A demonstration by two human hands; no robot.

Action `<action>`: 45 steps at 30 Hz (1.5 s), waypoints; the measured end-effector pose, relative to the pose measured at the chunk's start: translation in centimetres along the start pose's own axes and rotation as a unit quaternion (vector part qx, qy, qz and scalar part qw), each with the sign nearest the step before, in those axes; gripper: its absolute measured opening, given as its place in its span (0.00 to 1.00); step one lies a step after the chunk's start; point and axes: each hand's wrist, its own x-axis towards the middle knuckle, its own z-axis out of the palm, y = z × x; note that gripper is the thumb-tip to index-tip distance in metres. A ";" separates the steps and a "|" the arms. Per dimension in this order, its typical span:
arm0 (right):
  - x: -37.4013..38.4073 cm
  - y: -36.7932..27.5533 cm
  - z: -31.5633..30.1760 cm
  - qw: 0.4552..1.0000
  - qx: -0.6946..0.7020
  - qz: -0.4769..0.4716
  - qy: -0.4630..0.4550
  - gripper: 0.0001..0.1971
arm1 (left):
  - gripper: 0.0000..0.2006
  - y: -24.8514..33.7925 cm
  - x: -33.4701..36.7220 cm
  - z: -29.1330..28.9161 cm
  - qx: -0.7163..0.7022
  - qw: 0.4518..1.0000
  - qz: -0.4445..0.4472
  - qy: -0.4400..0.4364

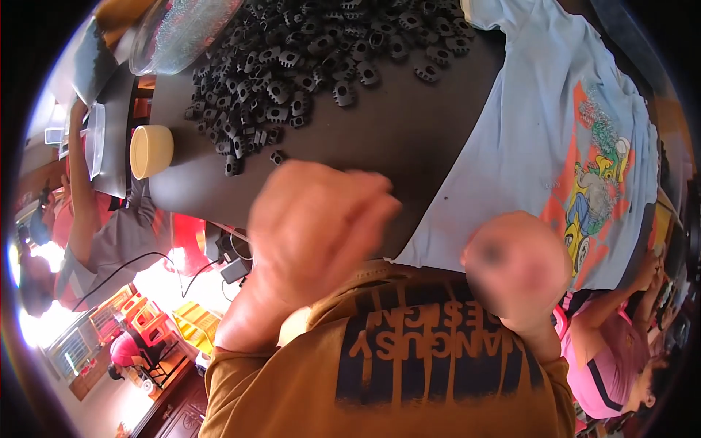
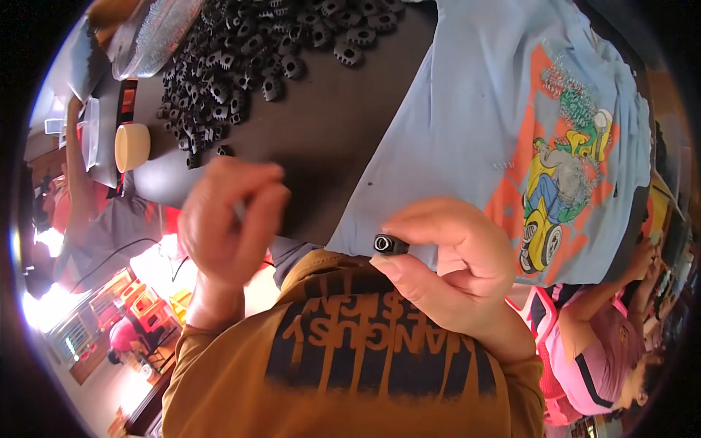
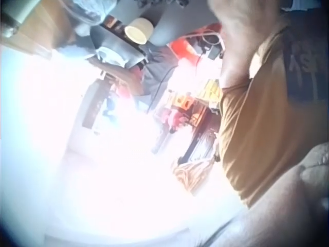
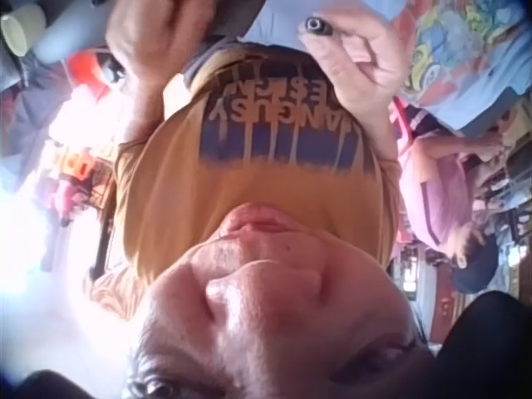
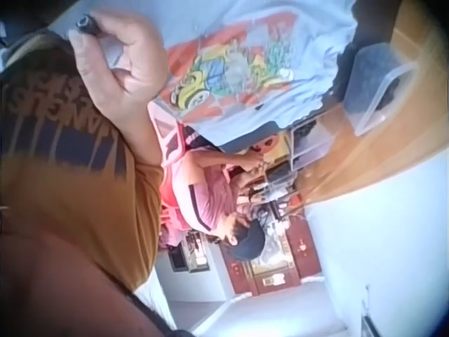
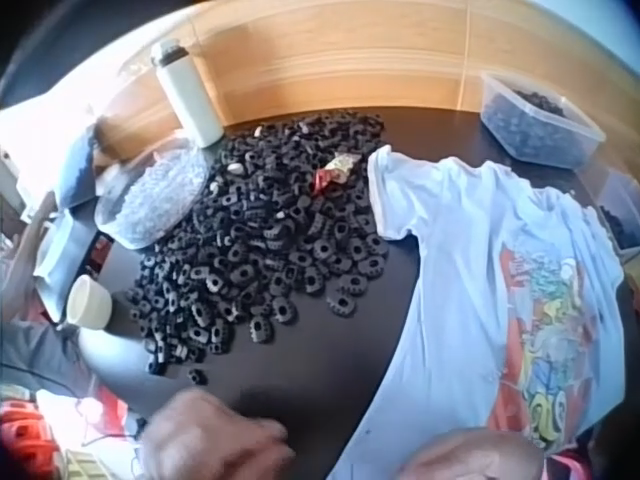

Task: Assembling small black plastic components by manually inserting internal parts.

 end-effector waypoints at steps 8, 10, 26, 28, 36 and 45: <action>0.2 0.0 0.8 1.000 -0.018 -0.012 0.008 0.14 | 0.07 -3.4 0.3 -1.7 0.257 0.963 -0.072 0.027; 0.3 0.0 0.8 0.999 -0.029 -0.014 0.013 0.14 | 0.07 -3.6 0.5 -1.7 0.271 0.960 -0.062 0.021; 0.5 0.1 0.7 0.999 0.020 -0.016 0.042 0.13 | 0.09 -1.3 3.2 -0.3 0.286 0.938 0.161 -0.111; 0.5 0.4 0.8 0.998 0.014 -0.041 0.048 0.13 | 0.09 -1.3 3.5 0.0 0.259 0.942 0.171 -0.126; 0.3 0.0 -0.3 0.999 -0.020 -0.016 -0.028 0.14 | 0.14 -0.7 3.7 0.9 0.107 0.971 0.062 -0.206; 0.9 0.0 0.7 0.998 0.018 -0.023 0.054 0.11 | 0.13 1.4 4.0 0.1 -0.045 0.982 0.016 -0.180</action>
